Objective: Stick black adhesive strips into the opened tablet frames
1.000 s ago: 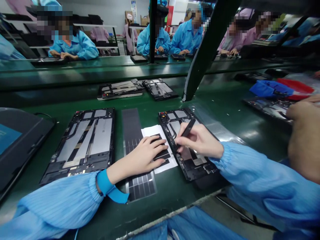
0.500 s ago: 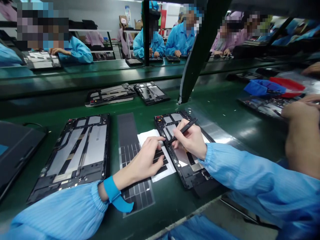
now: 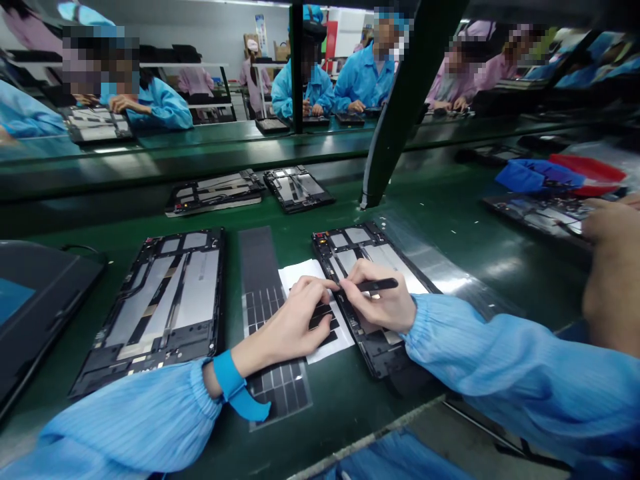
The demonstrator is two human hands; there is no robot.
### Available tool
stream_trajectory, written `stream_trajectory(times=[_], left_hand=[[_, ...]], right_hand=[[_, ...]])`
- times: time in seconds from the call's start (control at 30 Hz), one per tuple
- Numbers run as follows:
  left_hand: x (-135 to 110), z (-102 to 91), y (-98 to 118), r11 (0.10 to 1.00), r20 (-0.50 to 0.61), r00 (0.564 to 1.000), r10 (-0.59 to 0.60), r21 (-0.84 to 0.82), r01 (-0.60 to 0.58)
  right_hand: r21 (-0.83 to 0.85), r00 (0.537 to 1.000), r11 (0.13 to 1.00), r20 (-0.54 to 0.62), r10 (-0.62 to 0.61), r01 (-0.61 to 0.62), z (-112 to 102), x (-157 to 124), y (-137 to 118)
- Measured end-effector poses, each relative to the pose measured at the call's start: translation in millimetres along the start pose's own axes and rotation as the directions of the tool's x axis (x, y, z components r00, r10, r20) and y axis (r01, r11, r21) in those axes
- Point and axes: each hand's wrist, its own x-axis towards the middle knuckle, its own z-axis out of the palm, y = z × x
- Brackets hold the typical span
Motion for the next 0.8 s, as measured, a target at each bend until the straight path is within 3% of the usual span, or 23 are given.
stream_trajectory(times=[0.13, 0.23, 0.3, 0.4, 0.47, 0.5, 0.57, 0.63, 0.7, 0.8], left_hand=[[2, 2.5, 3, 0.956, 0.108, 0.991, 0.074, 0.275, -0.101], [3, 7.9, 11, 0.797, 0.259, 0.956, 0.137, 0.544, -0.262], [5, 8.2, 17, 0.725, 0.323, 0.934, 0.155, 0.605, -0.330], [5, -6.0, 24, 0.775, 0.329, 0.937, 0.122, 0.558, -0.296], [3, -26.8, 24, 0.850, 0.282, 0.959, 0.036, 0.496, -0.178], [1, -39.3, 22, 0.873, 0.261, 0.965, -0.030, 0.476, -0.102], [-5, -64.6, 17, 0.893, 0.296, 0.938, -0.180, 0.448, 0.030], [-13, -84.8, 11, 0.903, 0.424, 0.844, -0.327, 0.403, 0.148], [-18, -95.3, 5, 0.906, 0.552, 0.730, -0.402, 0.357, 0.228], [-21, -93.3, -1, 0.886, 0.607, 0.655, -0.450, 0.399, 0.238]], right_hand=[[0.089, 0.982, 0.990, -0.147, 0.121, -0.109, -3, -1, 4], [0.178, 0.952, 0.973, -0.241, 0.189, -0.148, -9, 3, 8], [0.231, 0.928, 0.961, -0.304, 0.216, -0.148, -17, 8, 5], [0.228, 0.927, 0.960, -0.297, 0.227, -0.162, -27, 15, -15], [0.202, 0.966, 0.963, -0.150, 0.210, -0.178, -26, 18, -34], [0.203, 0.981, 0.962, -0.020, 0.192, -0.184, -22, 19, -42], [0.231, 0.948, 0.952, 0.291, 0.129, -0.200, -6, 20, -55], [0.254, 0.844, 0.937, 0.532, 0.070, -0.238, 17, 20, -61], [0.252, 0.770, 0.925, 0.635, 0.064, -0.285, 39, 19, -63], [0.256, 0.772, 0.922, 0.632, 0.068, -0.291, 56, 15, -64]])
